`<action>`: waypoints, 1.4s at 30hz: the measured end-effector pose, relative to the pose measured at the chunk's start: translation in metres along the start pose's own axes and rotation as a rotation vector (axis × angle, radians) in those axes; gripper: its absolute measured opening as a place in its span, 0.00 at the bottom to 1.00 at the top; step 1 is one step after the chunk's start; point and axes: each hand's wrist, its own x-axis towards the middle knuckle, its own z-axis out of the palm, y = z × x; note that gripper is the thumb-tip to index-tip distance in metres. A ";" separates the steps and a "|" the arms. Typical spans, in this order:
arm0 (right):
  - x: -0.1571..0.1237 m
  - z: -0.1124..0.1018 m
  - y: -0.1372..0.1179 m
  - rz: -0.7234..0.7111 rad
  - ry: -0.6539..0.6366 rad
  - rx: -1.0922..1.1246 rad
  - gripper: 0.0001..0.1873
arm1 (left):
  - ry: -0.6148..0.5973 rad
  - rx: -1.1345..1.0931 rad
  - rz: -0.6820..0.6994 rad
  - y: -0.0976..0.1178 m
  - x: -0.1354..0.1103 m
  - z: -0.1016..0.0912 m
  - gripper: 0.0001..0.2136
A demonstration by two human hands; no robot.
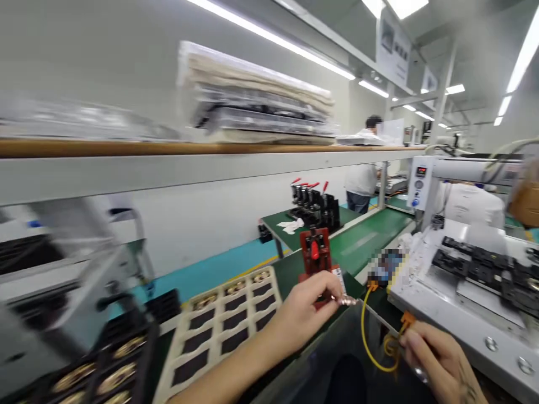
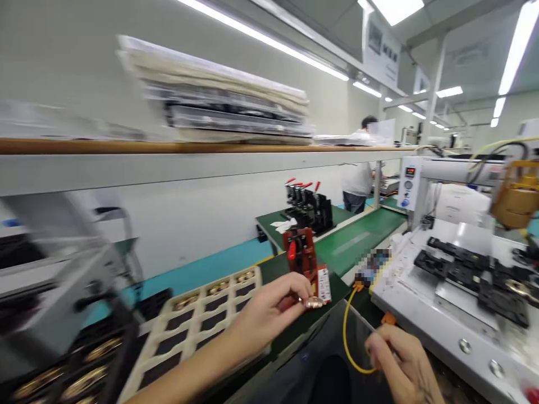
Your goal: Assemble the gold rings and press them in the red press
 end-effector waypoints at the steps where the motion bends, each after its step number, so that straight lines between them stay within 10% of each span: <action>1: 0.007 -0.003 -0.013 -0.022 0.038 0.033 0.23 | -0.006 -0.048 0.136 0.010 0.011 0.016 0.08; 6: 0.021 -0.027 -0.045 -0.036 0.052 0.194 0.31 | -0.022 0.040 0.606 0.035 0.055 0.072 0.07; 14: -0.005 -0.078 -0.038 0.046 0.256 0.046 0.20 | -0.112 -0.054 0.739 0.064 0.094 0.130 0.10; 19: -0.031 -0.112 -0.019 0.012 0.429 -0.126 0.20 | -0.353 -0.289 0.580 0.081 0.121 0.167 0.08; 23: -0.064 -0.154 -0.003 0.083 0.681 -0.325 0.18 | -0.719 -0.394 0.283 0.088 0.177 0.186 0.35; 29: -0.099 -0.203 -0.010 0.073 0.895 -0.428 0.18 | -0.687 -0.115 0.256 0.115 0.280 0.274 0.14; 34: -0.133 -0.211 -0.019 0.116 0.939 -0.420 0.18 | -0.814 0.042 0.235 0.136 0.316 0.349 0.14; 42: -0.178 -0.218 -0.019 0.163 1.053 -0.443 0.19 | -0.996 0.117 0.230 0.126 0.347 0.372 0.13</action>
